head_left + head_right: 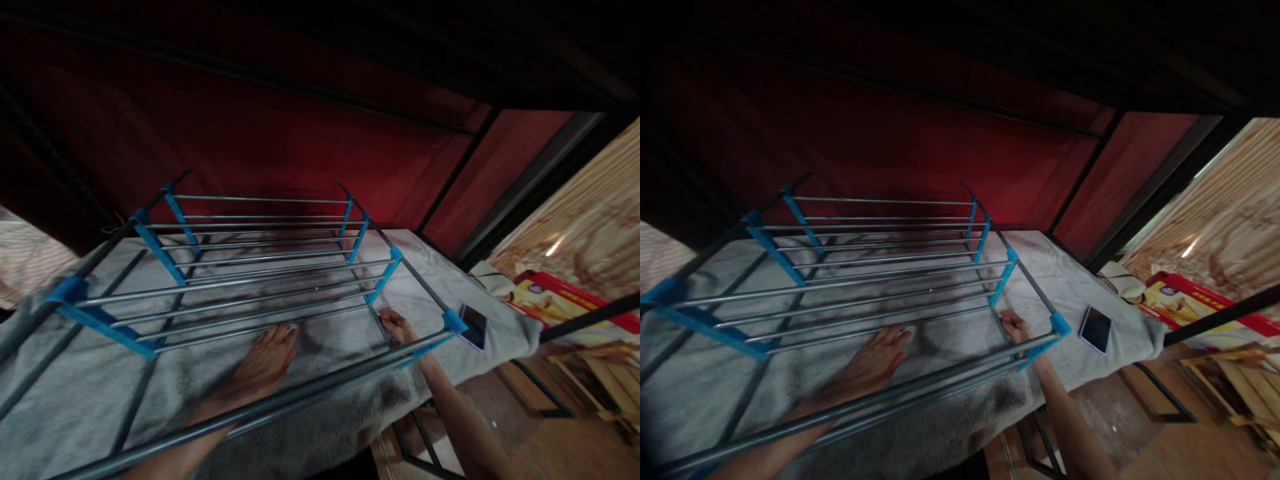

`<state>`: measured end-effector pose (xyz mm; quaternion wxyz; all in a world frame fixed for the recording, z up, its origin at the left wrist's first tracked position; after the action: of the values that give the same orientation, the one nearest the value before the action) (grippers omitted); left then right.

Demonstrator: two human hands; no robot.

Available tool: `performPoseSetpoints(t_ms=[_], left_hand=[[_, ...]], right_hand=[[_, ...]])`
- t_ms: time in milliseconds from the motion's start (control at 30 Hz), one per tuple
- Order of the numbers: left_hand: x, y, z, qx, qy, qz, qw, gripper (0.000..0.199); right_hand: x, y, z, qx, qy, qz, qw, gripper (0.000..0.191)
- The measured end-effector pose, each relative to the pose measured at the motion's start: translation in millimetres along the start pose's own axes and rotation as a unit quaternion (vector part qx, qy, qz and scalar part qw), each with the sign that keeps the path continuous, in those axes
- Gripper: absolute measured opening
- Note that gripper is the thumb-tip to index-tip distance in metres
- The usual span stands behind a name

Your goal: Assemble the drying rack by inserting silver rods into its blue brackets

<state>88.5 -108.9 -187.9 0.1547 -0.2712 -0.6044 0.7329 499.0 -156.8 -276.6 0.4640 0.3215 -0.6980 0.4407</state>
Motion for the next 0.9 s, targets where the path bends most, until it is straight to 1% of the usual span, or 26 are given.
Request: performPoseSetpoints(t_ms=[67, 200, 333, 467, 600, 900], left_hand=[[-7.3, 3.2, -22.7, 0.014, -0.003, -0.023, 1.000, 0.050], [-14.6, 18.8, -56.2, 0.007, 0.019, -0.033, 0.999, 0.053], [-16.2, 36.1, -85.1, 0.019, 0.047, -0.005, 0.999, 0.053], [-16.0, 48.7, -110.0, 0.032, 0.038, 0.019, 0.999, 0.047], [-12.6, 53.8, -120.5, 0.040, 0.029, 0.042, 0.998, 0.044], [-10.6, 48.0, -117.9, 0.052, 0.020, 0.064, 0.996, 0.046]], right_hand=[[-6.8, 5.3, -10.6, 0.026, 0.000, -0.003, 1.000, 0.051], [-15.3, 15.2, -28.5, 0.055, -0.015, 0.002, 0.998, 0.047], [-17.6, 23.3, -39.4, 0.075, -0.043, 0.029, 0.996, 0.032], [-15.8, 26.0, -41.8, 0.076, -0.077, 0.064, 0.992, 0.019], [-15.2, 27.3, -39.0, 0.071, -0.095, 0.088, 0.989, 0.012], [-14.6, 30.9, -33.8, 0.063, -0.106, 0.118, 0.985, 0.007]])
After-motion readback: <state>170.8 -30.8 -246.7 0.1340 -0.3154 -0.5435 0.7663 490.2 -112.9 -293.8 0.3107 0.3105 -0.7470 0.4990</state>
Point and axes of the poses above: each hand's wrist, its own z-axis away from the middle knuckle, its own y-axis out of the palm, x = y × z, the point moved 1 cm from there along -z, towards the middle knuckle, and after that the axes turned 4 degrees about -y, right-handed, at the moved point
